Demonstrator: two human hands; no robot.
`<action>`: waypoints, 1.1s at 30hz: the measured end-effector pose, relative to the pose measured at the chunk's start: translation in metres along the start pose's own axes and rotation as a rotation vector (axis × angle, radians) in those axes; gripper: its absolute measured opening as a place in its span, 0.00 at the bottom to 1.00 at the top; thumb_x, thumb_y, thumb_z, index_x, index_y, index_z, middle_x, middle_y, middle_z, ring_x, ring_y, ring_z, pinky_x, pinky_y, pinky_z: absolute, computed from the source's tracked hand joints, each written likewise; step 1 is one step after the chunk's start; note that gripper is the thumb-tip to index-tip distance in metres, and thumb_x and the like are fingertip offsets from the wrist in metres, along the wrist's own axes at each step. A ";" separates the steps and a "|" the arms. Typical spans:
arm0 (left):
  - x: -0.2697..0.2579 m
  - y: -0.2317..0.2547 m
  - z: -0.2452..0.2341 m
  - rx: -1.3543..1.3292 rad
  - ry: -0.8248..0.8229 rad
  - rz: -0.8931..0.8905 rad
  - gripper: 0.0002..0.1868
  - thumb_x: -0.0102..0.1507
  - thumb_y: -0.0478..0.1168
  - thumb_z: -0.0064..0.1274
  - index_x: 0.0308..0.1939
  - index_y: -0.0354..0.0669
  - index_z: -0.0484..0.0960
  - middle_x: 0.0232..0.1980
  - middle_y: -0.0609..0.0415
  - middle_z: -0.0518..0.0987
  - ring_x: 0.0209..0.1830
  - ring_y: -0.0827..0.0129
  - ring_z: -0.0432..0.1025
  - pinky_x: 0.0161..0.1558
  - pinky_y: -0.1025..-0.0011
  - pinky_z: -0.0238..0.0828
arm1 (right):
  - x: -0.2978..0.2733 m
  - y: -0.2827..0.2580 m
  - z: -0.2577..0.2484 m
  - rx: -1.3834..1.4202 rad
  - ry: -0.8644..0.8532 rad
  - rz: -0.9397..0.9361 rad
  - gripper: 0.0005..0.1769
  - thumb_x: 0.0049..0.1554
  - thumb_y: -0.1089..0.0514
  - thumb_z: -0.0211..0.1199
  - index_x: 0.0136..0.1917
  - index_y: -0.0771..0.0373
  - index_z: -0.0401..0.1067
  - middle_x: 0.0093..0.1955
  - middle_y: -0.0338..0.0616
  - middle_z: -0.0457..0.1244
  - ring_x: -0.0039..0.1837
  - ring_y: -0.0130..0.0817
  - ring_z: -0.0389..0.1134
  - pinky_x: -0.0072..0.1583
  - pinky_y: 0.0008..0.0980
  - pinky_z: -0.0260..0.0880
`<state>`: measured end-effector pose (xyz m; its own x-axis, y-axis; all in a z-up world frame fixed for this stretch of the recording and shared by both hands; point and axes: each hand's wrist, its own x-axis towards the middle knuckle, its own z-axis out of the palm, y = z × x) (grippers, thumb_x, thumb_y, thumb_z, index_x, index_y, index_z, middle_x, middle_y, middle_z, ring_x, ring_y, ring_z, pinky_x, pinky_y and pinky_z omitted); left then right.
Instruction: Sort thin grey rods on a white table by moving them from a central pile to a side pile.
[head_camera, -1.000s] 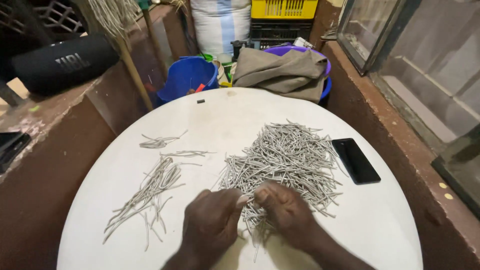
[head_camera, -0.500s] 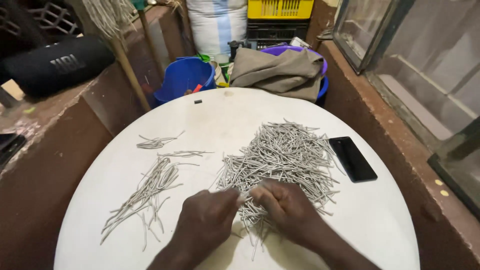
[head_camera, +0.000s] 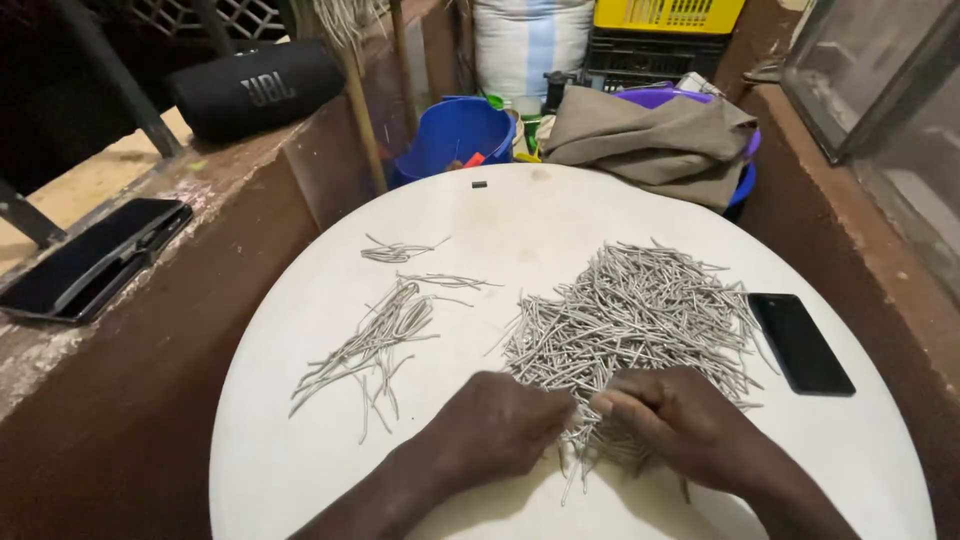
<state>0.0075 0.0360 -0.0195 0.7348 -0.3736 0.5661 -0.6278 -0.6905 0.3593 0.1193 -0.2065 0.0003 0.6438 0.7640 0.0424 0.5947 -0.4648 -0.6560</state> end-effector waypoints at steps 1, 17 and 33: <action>0.008 0.012 0.000 0.006 0.004 0.003 0.09 0.66 0.31 0.57 0.34 0.49 0.77 0.18 0.57 0.72 0.13 0.66 0.64 0.18 0.63 0.60 | 0.003 -0.001 0.007 -0.004 0.003 -0.006 0.29 0.67 0.44 0.65 0.30 0.53 0.59 0.28 0.31 0.56 0.35 0.25 0.58 0.40 0.34 0.54; 0.048 0.041 -0.010 -0.128 -0.072 -0.570 0.16 0.75 0.51 0.38 0.38 0.50 0.76 0.31 0.56 0.77 0.28 0.59 0.72 0.35 0.55 0.66 | 0.005 -0.012 -0.018 -0.182 0.509 0.089 0.21 0.64 0.41 0.57 0.48 0.53 0.85 0.38 0.38 0.75 0.41 0.33 0.75 0.43 0.37 0.68; -0.075 -0.086 -0.128 0.570 -0.350 -1.073 0.04 0.51 0.43 0.49 0.29 0.53 0.72 0.35 0.62 0.79 0.42 0.66 0.72 0.45 0.69 0.66 | 0.014 -0.006 -0.017 -0.194 0.726 -0.027 0.12 0.67 0.53 0.63 0.60 0.56 0.82 0.56 0.44 0.71 0.62 0.41 0.70 0.62 0.42 0.66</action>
<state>-0.0266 0.2022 0.0022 0.8877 0.4553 -0.0687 0.4601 -0.8827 0.0954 0.1329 -0.2005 0.0175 0.7434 0.3203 0.5871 0.6459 -0.5717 -0.5060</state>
